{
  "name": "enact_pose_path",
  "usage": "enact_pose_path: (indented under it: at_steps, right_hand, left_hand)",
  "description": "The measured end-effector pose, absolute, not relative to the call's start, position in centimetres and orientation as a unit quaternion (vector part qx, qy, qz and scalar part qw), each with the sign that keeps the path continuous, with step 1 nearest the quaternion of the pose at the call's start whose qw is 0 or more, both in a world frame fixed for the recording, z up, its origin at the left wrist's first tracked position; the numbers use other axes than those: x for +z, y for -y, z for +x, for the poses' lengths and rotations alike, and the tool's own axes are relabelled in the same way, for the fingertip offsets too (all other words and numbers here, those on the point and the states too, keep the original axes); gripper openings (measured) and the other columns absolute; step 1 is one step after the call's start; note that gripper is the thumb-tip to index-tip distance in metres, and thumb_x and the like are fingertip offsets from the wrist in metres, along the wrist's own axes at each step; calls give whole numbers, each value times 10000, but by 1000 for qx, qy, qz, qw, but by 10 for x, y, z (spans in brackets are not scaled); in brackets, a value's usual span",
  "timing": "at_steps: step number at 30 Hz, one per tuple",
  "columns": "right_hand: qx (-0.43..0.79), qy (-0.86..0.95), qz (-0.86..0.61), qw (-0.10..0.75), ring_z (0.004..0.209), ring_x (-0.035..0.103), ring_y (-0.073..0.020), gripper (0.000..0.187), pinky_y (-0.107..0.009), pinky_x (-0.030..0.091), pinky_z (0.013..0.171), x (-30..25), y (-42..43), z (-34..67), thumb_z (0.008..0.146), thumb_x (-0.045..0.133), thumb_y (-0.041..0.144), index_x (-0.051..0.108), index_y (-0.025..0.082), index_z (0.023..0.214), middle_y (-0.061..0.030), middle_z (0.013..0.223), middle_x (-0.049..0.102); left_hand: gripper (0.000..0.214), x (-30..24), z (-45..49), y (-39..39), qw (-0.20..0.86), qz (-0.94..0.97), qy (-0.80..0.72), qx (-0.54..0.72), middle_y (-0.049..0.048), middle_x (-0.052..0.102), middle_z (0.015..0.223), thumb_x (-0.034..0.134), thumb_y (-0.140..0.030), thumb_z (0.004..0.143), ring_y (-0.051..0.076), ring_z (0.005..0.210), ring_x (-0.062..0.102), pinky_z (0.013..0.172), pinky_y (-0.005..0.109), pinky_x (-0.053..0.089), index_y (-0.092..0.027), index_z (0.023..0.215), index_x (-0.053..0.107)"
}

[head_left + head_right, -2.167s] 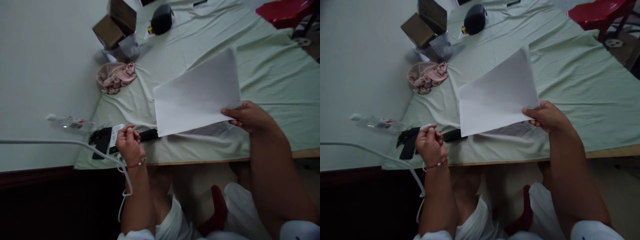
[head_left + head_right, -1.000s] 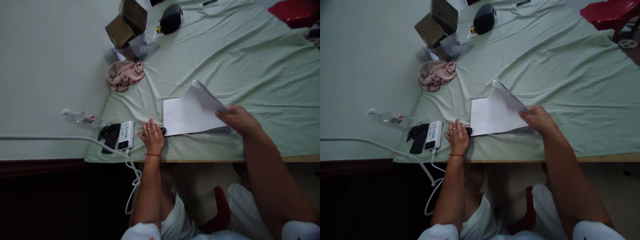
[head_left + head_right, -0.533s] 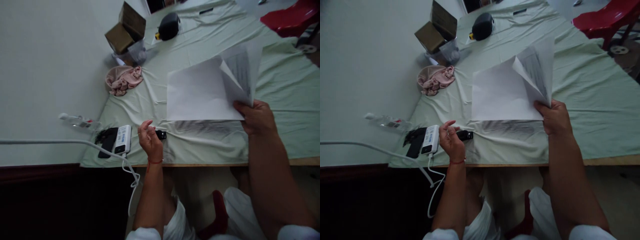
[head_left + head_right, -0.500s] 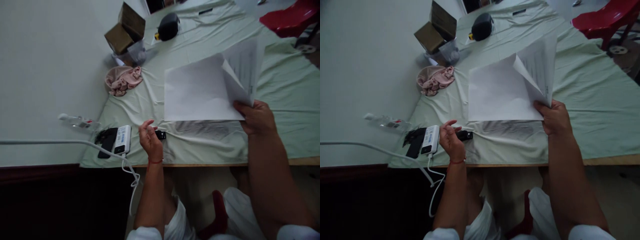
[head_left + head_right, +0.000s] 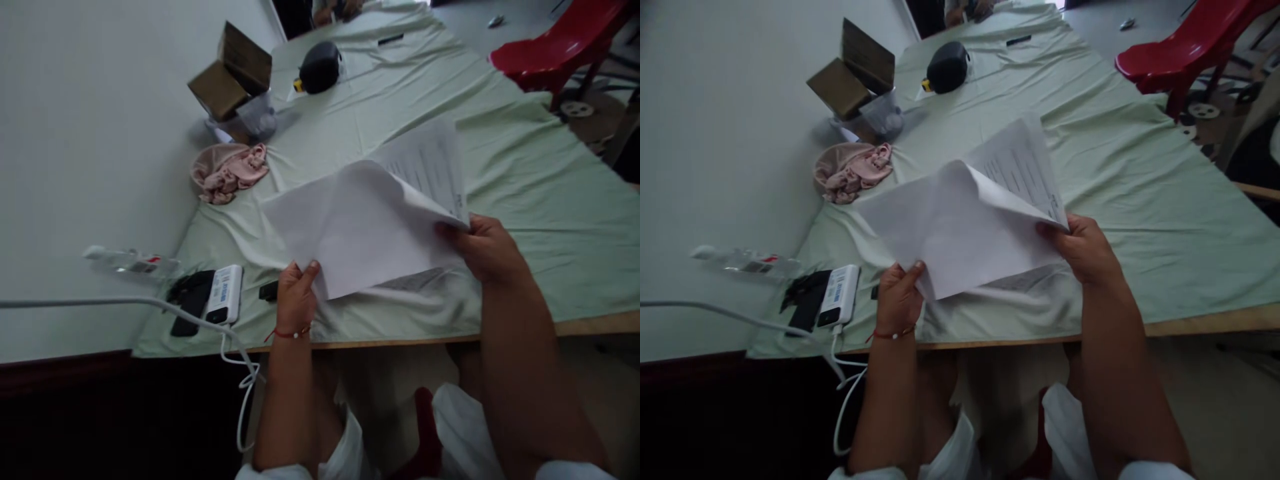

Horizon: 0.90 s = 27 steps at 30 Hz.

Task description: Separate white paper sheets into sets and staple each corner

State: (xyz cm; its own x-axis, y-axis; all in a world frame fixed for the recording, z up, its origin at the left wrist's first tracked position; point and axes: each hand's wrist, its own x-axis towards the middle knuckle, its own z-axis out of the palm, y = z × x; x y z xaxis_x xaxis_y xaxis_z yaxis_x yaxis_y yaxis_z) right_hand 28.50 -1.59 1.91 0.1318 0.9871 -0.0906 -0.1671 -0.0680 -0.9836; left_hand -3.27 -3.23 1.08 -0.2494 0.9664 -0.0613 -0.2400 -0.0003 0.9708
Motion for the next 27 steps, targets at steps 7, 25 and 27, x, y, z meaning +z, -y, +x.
enact_pose_path:
  at_steps: [7,25,27]
  right_hand:
    - [434,351,-592,581,563,479,-110,85,-247,360,508,18,9,281,716,764,290,728,214,731,30,652,634]
    - [400,279,-580,652,626,492,-108,99,-248,389,591,17,6,252,770,738,258,691,190,825,46,697,602]
    - [392,284,-579,656,631,483,-104,94,-248,381,595,15,5,253,761,729,244,685,186,820,44,713,611]
  left_hand:
    - [404,4,-10,31,523,340,-515,587,77,817,1004,911,-356,638,260,1044,752,968,388,580,-195,967,739]
    - [370,-12,5,24,441,251,-563,653,-67,642,698,917,-295,631,42,459,500,354,147,333,-177,846,641]
    - [409,-13,6,26,443,269,-562,644,-68,656,704,949,-280,591,33,454,481,348,149,310,-174,851,652]
